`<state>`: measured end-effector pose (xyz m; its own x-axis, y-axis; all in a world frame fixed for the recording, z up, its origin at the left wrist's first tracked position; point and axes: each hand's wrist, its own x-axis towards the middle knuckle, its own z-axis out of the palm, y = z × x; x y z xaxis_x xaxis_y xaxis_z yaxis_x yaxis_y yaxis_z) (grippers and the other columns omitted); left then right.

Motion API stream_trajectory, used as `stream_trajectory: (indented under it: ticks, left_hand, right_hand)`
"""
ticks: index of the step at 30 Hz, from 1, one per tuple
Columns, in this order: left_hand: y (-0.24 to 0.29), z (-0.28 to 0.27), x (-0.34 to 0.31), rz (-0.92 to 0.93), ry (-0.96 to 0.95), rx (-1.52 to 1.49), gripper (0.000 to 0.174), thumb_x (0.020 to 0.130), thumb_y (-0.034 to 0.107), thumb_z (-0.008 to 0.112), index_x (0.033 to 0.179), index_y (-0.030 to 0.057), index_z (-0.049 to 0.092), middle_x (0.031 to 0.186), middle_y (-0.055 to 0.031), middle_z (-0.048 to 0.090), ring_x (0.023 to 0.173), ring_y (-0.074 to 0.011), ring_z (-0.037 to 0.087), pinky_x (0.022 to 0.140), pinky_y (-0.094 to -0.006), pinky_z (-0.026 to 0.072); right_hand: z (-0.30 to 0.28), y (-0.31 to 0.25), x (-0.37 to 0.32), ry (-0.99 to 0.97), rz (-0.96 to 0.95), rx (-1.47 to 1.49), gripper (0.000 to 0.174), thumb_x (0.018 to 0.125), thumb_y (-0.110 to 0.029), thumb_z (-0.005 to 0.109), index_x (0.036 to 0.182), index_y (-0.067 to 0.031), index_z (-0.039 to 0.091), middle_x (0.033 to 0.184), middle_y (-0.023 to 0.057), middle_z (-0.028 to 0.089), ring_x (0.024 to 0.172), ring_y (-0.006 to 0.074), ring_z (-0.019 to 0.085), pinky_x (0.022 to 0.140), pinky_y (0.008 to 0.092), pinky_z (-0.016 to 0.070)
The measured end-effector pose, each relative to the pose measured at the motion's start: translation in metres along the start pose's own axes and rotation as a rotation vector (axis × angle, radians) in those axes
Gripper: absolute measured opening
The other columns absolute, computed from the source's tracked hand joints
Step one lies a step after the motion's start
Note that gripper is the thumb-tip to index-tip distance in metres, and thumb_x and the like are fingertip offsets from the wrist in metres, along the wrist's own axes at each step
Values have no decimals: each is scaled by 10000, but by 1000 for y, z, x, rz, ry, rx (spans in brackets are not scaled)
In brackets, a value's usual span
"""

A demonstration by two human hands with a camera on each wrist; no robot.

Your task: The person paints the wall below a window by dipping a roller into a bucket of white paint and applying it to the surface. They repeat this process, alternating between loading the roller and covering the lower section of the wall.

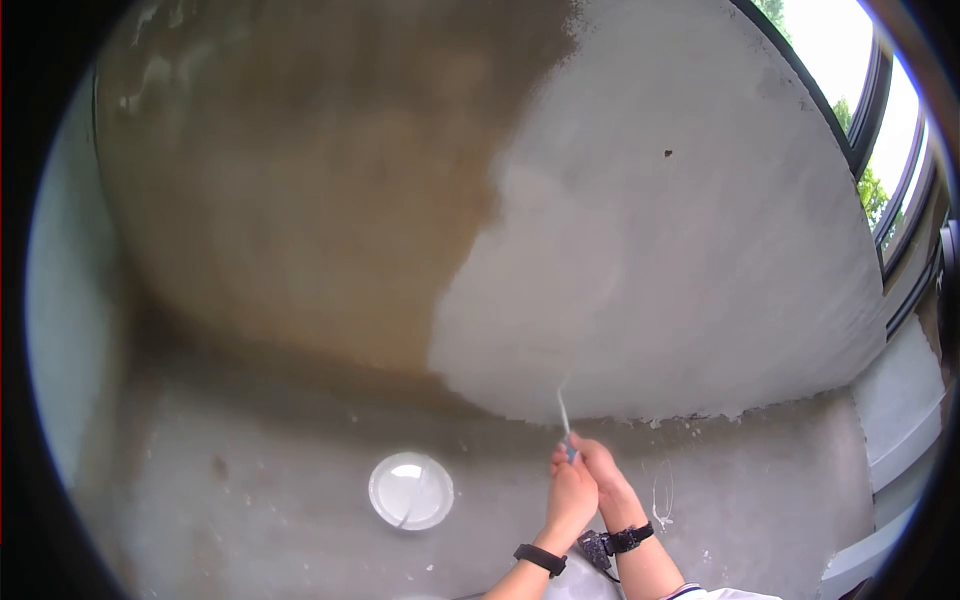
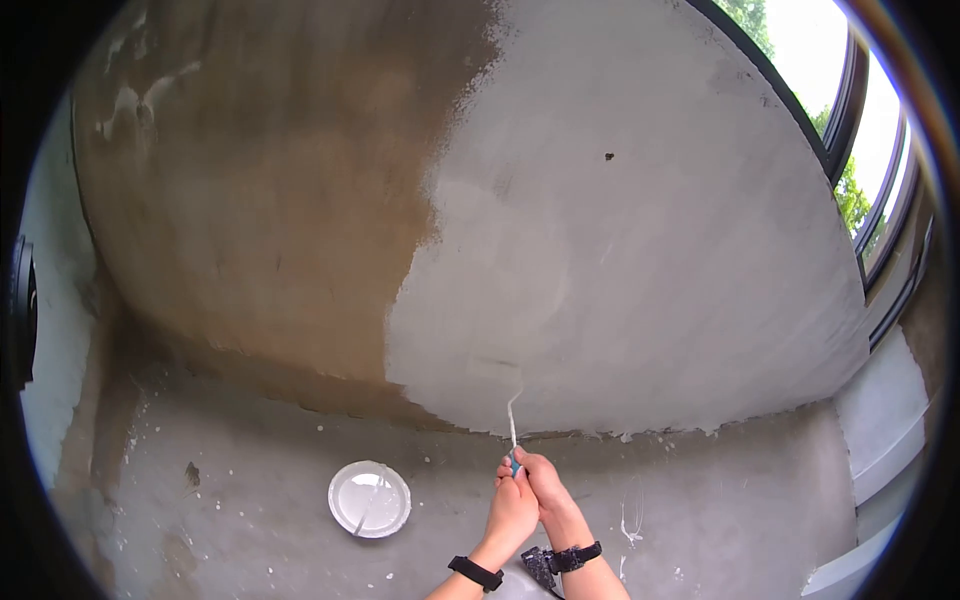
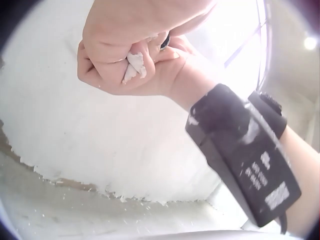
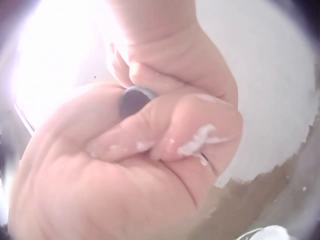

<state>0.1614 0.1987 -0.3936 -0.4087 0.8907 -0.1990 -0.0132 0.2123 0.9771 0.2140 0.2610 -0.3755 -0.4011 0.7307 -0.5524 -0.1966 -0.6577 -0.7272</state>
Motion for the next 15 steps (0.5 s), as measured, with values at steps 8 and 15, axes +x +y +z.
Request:
stream_trajectory:
  ticks: [8, 15]
  left_hand:
    - [36, 12, -10, 157, 34, 22, 446, 1034, 302, 377, 1050, -97, 577, 902, -357, 650, 885, -538, 626, 763, -587, 512]
    - [95, 1, 8, 408, -70, -12, 359, 1034, 296, 408, 1102, -43, 505, 748, -310, 647, 710, -520, 626, 596, -588, 506]
  right_hand:
    - [-7, -27, -18, -81, -162, 53, 315, 1047, -266, 432, 863, -28, 526, 746, 63, 571, 709, 220, 586, 686, 342, 517]
    - [28, -86, -50, -89, -582, -4, 326, 1051, -309, 436, 888, -38, 519, 744, 60, 542, 755, 260, 584, 719, 358, 506]
